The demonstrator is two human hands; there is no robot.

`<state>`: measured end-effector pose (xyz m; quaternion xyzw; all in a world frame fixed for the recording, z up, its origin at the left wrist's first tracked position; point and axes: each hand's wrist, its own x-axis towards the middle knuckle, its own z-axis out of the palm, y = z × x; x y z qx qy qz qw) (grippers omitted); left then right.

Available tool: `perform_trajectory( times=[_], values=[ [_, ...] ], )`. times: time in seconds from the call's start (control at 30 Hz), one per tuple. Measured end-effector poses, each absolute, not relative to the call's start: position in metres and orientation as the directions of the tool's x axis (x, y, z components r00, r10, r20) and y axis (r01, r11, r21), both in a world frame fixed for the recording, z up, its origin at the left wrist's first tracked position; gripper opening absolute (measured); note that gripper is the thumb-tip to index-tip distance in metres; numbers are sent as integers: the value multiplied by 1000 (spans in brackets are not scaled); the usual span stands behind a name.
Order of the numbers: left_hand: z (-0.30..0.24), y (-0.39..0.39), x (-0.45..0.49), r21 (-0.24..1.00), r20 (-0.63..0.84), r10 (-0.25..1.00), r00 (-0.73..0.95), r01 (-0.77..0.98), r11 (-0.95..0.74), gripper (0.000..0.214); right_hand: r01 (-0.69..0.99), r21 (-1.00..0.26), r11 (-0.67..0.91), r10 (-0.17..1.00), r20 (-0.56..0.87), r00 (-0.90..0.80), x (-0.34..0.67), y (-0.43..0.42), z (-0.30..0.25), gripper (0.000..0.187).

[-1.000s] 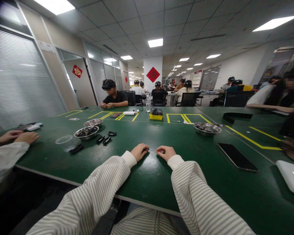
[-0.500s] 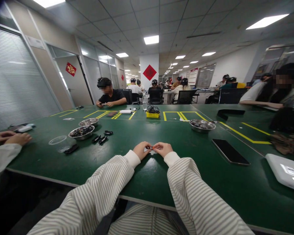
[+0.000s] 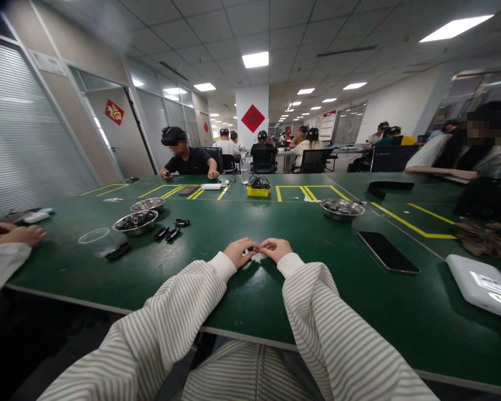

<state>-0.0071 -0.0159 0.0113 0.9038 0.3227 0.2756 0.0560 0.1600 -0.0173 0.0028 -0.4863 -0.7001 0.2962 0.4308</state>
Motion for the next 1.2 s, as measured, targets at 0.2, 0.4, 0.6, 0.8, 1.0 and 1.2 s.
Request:
perform_trajectory(
  times=[0.2, 0.4, 0.6, 0.8, 1.0, 1.2],
  values=[
    [14, -5, -24, 114, 451, 660, 601, 695, -710, 20, 533, -778, 333, 943, 271, -194, 164, -15, 0, 15],
    [25, 33, -103, 191, 440, 882, 169, 942, -275, 20, 574, -742, 345, 938, 267, -220, 166, -14, 1, 18],
    [20, 54, -137, 227, 315, 949, -10, 972, -66, 19, 588, -730, 347, 938, 278, -208, 165, -16, 3, 18],
    [19, 58, -119, 117, 304, 951, 49, 989, -88, 19, 601, -710, 366, 930, 296, -216, 165, -18, 5, 17],
    [18, 55, -123, 82, 282, 959, 14, 996, -38, 31, 610, -701, 370, 929, 296, -223, 165, -19, 6, 18],
    [10, 33, -144, 31, 281, 960, 17, 999, -27, 39, 616, -697, 368, 930, 280, -238, 165, -19, 7, 19]
  ],
)
